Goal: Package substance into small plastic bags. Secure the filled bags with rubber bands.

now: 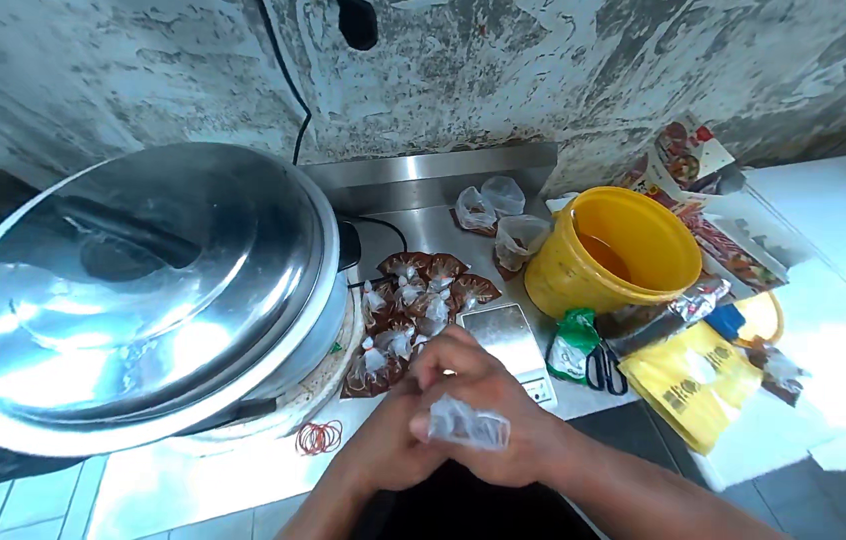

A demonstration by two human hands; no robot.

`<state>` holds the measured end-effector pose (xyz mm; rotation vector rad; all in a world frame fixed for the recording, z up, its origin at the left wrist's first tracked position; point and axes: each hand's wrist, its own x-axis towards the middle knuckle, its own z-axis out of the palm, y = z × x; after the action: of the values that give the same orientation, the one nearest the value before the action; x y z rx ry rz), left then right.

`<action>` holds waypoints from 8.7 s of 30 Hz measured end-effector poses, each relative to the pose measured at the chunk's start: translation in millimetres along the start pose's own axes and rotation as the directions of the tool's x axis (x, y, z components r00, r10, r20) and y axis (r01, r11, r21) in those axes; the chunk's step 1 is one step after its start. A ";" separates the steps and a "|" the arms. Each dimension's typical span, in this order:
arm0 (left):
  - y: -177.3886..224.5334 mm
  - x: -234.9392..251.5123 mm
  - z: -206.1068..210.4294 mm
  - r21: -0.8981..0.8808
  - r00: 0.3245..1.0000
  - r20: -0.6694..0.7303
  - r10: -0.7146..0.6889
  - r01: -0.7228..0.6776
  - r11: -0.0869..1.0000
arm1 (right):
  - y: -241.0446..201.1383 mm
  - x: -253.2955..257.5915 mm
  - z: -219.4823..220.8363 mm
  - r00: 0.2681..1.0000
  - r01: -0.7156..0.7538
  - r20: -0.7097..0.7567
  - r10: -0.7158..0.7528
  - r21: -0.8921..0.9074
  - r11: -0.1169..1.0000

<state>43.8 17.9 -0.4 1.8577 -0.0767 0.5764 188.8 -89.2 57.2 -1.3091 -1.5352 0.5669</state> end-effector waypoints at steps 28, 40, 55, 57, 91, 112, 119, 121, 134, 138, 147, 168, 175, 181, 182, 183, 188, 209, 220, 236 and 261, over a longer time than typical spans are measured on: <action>23.4 -184.6 -47.4 -0.348 0.382 -0.805 -0.455 0.318 0.882 | 128.6 16.5 167.6 0.539 -0.266 0.651 0.534 -0.470 0.842; 17.8 -190.0 -13.6 -0.470 0.321 -0.767 -0.555 0.308 0.827 | 141.1 13.5 181.1 0.655 -0.161 0.611 0.445 -0.462 0.872; -25.9 -110.4 0.9 -0.501 0.652 -0.479 -0.588 0.346 0.793 | 81.1 -6.4 72.3 0.764 -0.642 0.303 0.570 0.261 0.721; -28.9 -98.3 -0.7 -0.480 0.688 -0.435 -0.581 0.369 0.796 | 77.1 -12.4 59.5 0.780 -0.623 0.259 0.569 0.401 0.672; -11.9 -61.1 26.2 -0.012 0.859 -0.450 -0.244 0.267 0.963 | 48.3 -26.6 24.3 0.999 0.041 0.037 -0.033 -0.253 0.967; -9.4 -55.3 26.4 -0.305 0.900 -0.307 -0.308 0.214 0.928 | 61.6 -45.0 -1.3 0.639 -0.769 0.251 0.727 0.211 0.603; -25.5 -54.1 39.5 0.195 0.905 -0.358 -0.228 0.311 0.930 | 21.6 -22.7 6.8 0.636 -0.718 0.273 0.722 -0.132 0.683; -20.3 -52.9 38.3 0.146 0.862 -0.439 -0.255 0.349 0.926 | 13.4 -27.9 10.5 0.688 -0.664 0.279 0.670 -0.129 0.737; -19.6 -54.3 22.2 -0.194 0.949 -0.107 -0.296 0.273 0.942 | 41.6 -30.0 2.0 0.470 -0.878 0.338 0.815 0.274 0.392; -29.1 -53.2 27.5 0.174 0.915 -0.287 -0.284 0.341 0.924 | 20.1 -21.1 9.3 0.548 -0.828 0.290 0.785 0.056 0.558; -17.5 -58.8 19.3 -0.594 0.807 -0.352 -0.475 0.200 0.779 | 52.8 -58.2 7.6 0.616 -0.786 0.238 0.751 0.250 0.565; -28.0 -68.4 23.3 0.039 0.960 -0.195 -0.201 0.212 0.976 | 42.9 -35.5 8.4 0.508 -0.854 0.303 0.806 0.297 0.427; -19.1 -61.4 28.1 -0.051 0.778 -0.508 -0.369 0.400 0.915 | 17.9 -36.6 21.9 0.625 -0.770 0.310 0.716 0.095 0.631; -21.0 -69.8 29.1 -0.473 0.875 -0.309 -0.373 0.199 0.858 | 43.3 -48.5 5.3 0.546 -0.838 0.380 0.746 0.259 0.481; -23.8 -70.5 28.4 -0.382 0.914 -0.245 -0.323 0.215 0.899 | 45.4 -46.6 4.3 0.523 -0.851 0.391 0.758 0.282 0.442; -26.7 -69.8 26.8 -0.245 0.945 -0.182 -0.272 0.224 0.943 | 45.4 -43.1 3.5 0.493 -0.868 0.404 0.770 0.285 0.406; -36.5 -63.7 27.0 0.444 0.985 -0.117 -0.125 0.164 0.881 | 34.9 -34.8 7.6 0.369 -0.928 0.367 0.854 0.195 0.317; -111.8 180.8 -11.1 0.125 0.936 -0.119 -0.331 0.345 0.930 | 167.8 -228.2 -40.6 0.217 -0.884 -0.807 0.549 0.076 0.460; -228.1 261.9 6.6 0.363 0.671 0.513 -0.535 0.395 0.844 | 197.8 -236.8 -18.2 0.287 -0.934 -0.833 0.472 -0.134 0.331; -278.5 347.9 49.7 0.619 0.767 -0.212 -0.606 0.585 0.524 | 191.4 -237.1 -22.5 0.297 -0.944 -0.804 0.515 -0.168 0.282; -44.8 74.3 12.6 0.089 0.808 -0.312 -0.500 0.548 0.831 | 88.4 -102.5 -30.4 0.553 -0.735 -0.363 0.750 0.212 0.644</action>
<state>128.1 39.5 -11.1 1.8367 0.6842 0.4495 247.1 -164.1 -44.0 -1.9108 -0.5348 0.7593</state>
